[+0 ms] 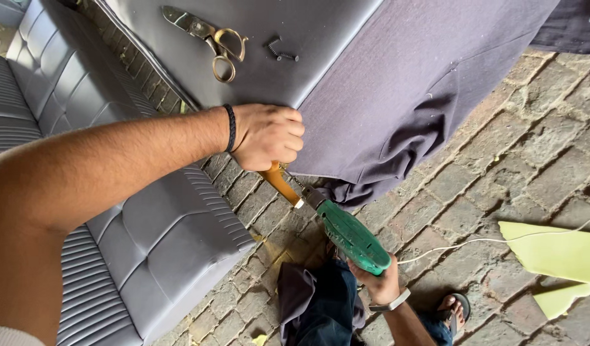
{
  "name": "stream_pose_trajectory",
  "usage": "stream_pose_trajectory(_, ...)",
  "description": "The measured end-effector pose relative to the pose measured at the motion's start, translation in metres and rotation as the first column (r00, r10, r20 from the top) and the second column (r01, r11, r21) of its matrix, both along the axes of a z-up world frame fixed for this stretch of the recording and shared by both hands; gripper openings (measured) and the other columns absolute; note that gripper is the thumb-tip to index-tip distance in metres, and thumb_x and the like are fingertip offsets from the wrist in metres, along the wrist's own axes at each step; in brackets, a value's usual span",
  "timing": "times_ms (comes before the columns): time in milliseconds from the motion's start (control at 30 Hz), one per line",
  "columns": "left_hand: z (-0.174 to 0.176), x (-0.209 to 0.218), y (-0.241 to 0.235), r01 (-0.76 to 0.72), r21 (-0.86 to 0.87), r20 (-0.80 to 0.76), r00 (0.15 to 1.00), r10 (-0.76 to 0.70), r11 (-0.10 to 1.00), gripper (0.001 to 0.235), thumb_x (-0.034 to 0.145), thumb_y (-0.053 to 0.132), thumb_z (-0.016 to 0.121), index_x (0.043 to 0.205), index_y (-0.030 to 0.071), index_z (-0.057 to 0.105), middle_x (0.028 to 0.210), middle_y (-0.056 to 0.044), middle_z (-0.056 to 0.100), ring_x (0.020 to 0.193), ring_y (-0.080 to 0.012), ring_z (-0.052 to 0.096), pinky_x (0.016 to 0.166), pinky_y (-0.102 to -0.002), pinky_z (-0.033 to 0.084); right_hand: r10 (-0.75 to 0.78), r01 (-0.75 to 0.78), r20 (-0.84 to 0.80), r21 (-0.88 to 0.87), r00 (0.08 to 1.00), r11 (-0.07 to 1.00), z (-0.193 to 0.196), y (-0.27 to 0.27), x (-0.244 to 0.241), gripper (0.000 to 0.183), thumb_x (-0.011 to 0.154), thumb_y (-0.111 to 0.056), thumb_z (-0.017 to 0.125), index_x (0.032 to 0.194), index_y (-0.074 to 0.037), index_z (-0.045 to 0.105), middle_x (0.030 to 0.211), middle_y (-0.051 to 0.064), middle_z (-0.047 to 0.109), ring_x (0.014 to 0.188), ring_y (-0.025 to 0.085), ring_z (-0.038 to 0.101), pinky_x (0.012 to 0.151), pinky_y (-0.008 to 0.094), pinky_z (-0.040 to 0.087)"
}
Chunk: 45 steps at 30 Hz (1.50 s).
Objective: The person cuts excess fabric from a sofa using shears, then uses a pneumatic staple gun to attach the fabric to the underside of the sofa base. They then use a power drill to attach a metal leg bracket to the corner of the sofa.
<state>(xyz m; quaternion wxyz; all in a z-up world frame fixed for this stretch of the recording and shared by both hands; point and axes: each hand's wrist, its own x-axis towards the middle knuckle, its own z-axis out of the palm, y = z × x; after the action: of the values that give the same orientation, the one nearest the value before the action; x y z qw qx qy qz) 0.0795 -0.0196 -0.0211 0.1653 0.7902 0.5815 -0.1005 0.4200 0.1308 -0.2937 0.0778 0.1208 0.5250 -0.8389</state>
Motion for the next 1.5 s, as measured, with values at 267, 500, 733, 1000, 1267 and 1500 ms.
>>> stream_pose_trajectory(267, -0.002, 0.0, 0.001, 0.013, -0.039, 0.011, 1.0, -0.012, 0.999, 0.01, 0.063, 0.018, 0.065, 0.063, 0.017, 0.055, 0.07, 0.003, 0.05, 0.078, -0.017, 0.053, 0.096, -0.035, 0.042, -0.023, 0.019, -0.134, -0.034, 0.991, 0.999, -0.003, -0.003, 0.006, 0.021, 0.075, 0.004, 0.075, 0.096, 0.003, 0.077, 0.083, 0.01, 0.078, 0.069, 0.017, 0.072, 0.06, 0.028, 0.058)
stream_pose_trajectory(500, -0.002, -0.005, 0.001, 0.033, -0.065, -0.015, 0.999, -0.034, 0.997, 0.011, 0.065, 0.018, 0.064, 0.061, 0.018, 0.053, 0.067, 0.003, 0.049, 0.072, -0.0163, 0.051, 0.089, -0.034, 0.043, -0.014, 0.013, -0.105, -0.014, 0.994, 1.0, -0.012, -0.003, 0.005, 0.024, 0.071, 0.004, 0.075, 0.094, 0.001, 0.077, 0.081, 0.009, 0.078, 0.067, 0.017, 0.073, 0.058, 0.028, 0.059)
stream_pose_trajectory(733, 0.004, -0.002, 0.0, 0.036, 0.019, 0.025, 0.999, -0.036, 0.999, 0.011, 0.059, 0.02, 0.063, 0.06, 0.016, 0.053, 0.068, 0.002, 0.05, 0.074, -0.0178, 0.053, 0.089, -0.035, 0.044, -0.045, -0.015, -0.143, -0.394, 0.989, 0.919, -0.016, -0.016, -0.009, 0.037, 0.08, 0.0, 0.079, 0.115, 0.001, 0.067, 0.096, 0.016, 0.075, 0.083, 0.023, 0.074, 0.068, 0.034, 0.063)
stream_pose_trajectory(1000, 0.002, -0.001, -0.001, -0.01, -0.041, 0.059, 0.998, 0.012, 0.999, 0.009, 0.061, 0.018, 0.063, 0.06, 0.017, 0.055, 0.069, 0.003, 0.051, 0.076, -0.0177, 0.053, 0.09, -0.034, 0.044, -0.036, -0.056, -0.123, -0.671, 0.992, 0.74, -0.002, -0.029, -0.006, 0.025, 0.091, 0.002, 0.071, 0.115, 0.009, 0.068, 0.105, 0.025, 0.076, 0.09, 0.034, 0.074, 0.071, 0.042, 0.061)
stream_pose_trajectory(1267, 0.003, -0.002, 0.002, 0.0, 0.004, 0.087, 0.996, 0.0, 1.0, 0.01, 0.058, 0.02, 0.063, 0.058, 0.016, 0.054, 0.069, 0.002, 0.052, 0.076, -0.0181, 0.053, 0.09, -0.035, 0.044, 0.02, -0.036, -0.034, -0.574, 0.999, 0.818, 0.0, -0.034, -0.011, 0.035, 0.081, 0.004, 0.069, 0.116, 0.004, 0.067, 0.11, 0.018, 0.074, 0.096, 0.03, 0.073, 0.072, 0.038, 0.06)
stream_pose_trajectory(1500, 0.002, 0.0, 0.001, -0.016, -0.06, 0.003, 1.0, 0.016, 0.998, 0.01, 0.06, 0.017, 0.062, 0.056, 0.017, 0.053, 0.065, 0.002, 0.05, 0.071, -0.0164, 0.052, 0.09, -0.033, 0.044, 0.029, -0.044, -0.036, -0.562, 0.999, 0.826, -0.008, -0.04, -0.015, 0.033, 0.077, 0.004, 0.068, 0.11, 0.002, 0.069, 0.105, 0.017, 0.075, 0.092, 0.029, 0.074, 0.068, 0.038, 0.059)
